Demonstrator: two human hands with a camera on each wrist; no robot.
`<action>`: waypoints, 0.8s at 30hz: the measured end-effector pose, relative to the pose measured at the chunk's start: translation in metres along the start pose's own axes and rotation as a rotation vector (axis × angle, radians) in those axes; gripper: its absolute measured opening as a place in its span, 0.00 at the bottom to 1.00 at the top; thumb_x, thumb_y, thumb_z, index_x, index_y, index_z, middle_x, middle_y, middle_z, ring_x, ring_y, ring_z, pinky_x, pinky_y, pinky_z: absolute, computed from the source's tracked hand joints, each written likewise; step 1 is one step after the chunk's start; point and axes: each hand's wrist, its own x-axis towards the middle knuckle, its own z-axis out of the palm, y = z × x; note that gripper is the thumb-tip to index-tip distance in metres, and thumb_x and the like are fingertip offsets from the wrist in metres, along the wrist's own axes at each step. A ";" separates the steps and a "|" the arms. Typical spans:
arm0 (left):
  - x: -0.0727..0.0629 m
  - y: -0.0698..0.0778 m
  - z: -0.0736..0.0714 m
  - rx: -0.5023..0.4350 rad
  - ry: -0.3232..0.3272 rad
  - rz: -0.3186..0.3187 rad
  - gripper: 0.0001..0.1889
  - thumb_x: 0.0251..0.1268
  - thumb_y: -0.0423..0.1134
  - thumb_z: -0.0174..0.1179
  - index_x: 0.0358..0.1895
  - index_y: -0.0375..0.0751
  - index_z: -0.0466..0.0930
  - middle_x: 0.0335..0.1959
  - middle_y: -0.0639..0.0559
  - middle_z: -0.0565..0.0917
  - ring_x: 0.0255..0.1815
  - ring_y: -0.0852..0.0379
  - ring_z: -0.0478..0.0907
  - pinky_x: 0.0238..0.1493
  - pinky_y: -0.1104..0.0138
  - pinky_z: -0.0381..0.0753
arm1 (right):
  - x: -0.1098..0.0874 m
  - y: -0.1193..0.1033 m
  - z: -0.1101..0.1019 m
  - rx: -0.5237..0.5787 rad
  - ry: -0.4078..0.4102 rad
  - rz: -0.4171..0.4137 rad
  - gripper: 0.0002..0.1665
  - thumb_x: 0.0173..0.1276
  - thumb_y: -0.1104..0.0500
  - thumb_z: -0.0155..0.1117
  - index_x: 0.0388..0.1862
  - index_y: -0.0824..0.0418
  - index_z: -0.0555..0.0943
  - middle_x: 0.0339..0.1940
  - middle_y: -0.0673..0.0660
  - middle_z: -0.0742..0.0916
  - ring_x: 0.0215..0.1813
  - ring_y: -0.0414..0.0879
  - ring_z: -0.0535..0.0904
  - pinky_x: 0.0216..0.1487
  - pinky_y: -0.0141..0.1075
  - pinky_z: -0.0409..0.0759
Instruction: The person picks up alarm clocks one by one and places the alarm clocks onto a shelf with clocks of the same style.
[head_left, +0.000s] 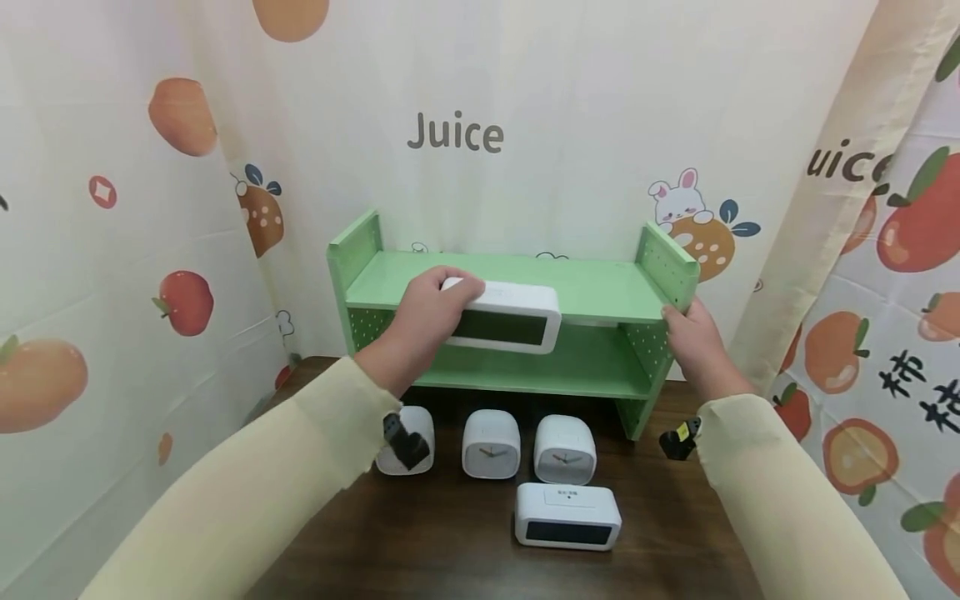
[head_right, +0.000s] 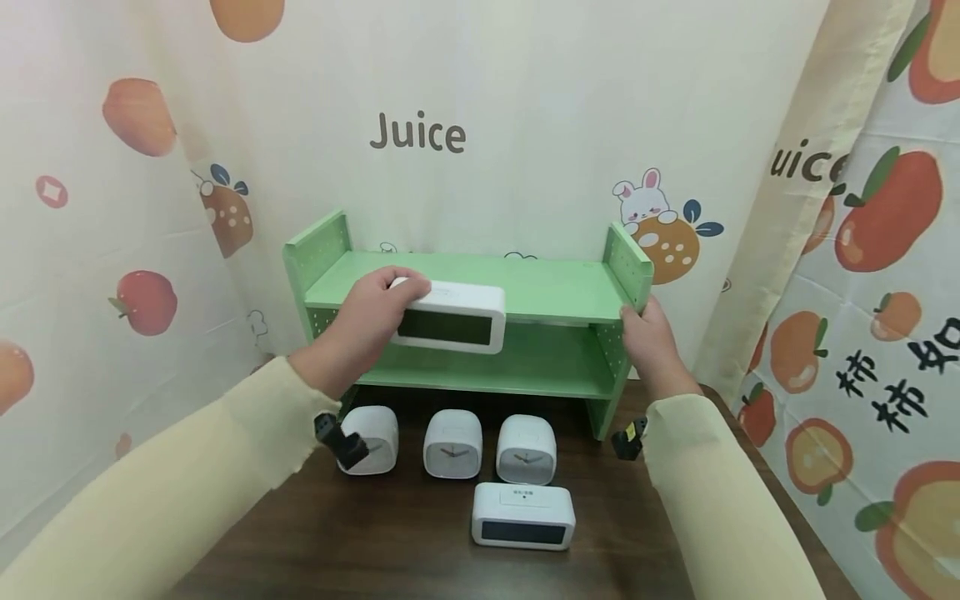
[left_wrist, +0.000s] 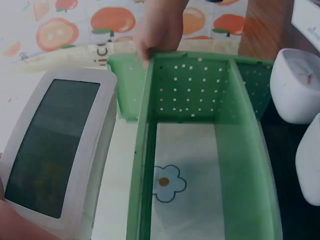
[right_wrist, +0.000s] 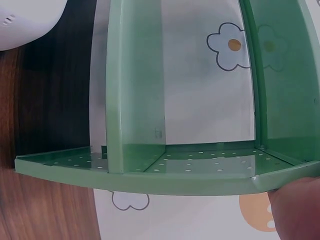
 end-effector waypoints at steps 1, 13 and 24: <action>0.005 0.002 0.003 0.001 0.000 0.004 0.16 0.70 0.52 0.61 0.54 0.48 0.81 0.56 0.52 0.78 0.57 0.51 0.74 0.59 0.53 0.74 | 0.000 0.000 -0.001 0.004 -0.001 0.003 0.33 0.86 0.52 0.31 0.86 0.56 0.47 0.79 0.64 0.65 0.77 0.59 0.62 0.74 0.62 0.59; 0.062 0.018 0.017 -0.047 0.024 -0.012 0.14 0.70 0.51 0.61 0.49 0.47 0.82 0.52 0.51 0.81 0.54 0.49 0.77 0.58 0.54 0.76 | 0.001 0.002 -0.003 -0.003 0.018 0.030 0.34 0.86 0.49 0.33 0.86 0.56 0.46 0.77 0.65 0.67 0.74 0.57 0.65 0.73 0.61 0.61; 0.095 0.013 0.031 -0.058 0.034 -0.026 0.14 0.71 0.51 0.61 0.48 0.45 0.83 0.52 0.49 0.81 0.54 0.47 0.78 0.58 0.54 0.76 | -0.001 0.003 -0.001 0.020 0.009 0.016 0.34 0.87 0.49 0.31 0.86 0.57 0.47 0.77 0.64 0.67 0.73 0.56 0.67 0.72 0.60 0.64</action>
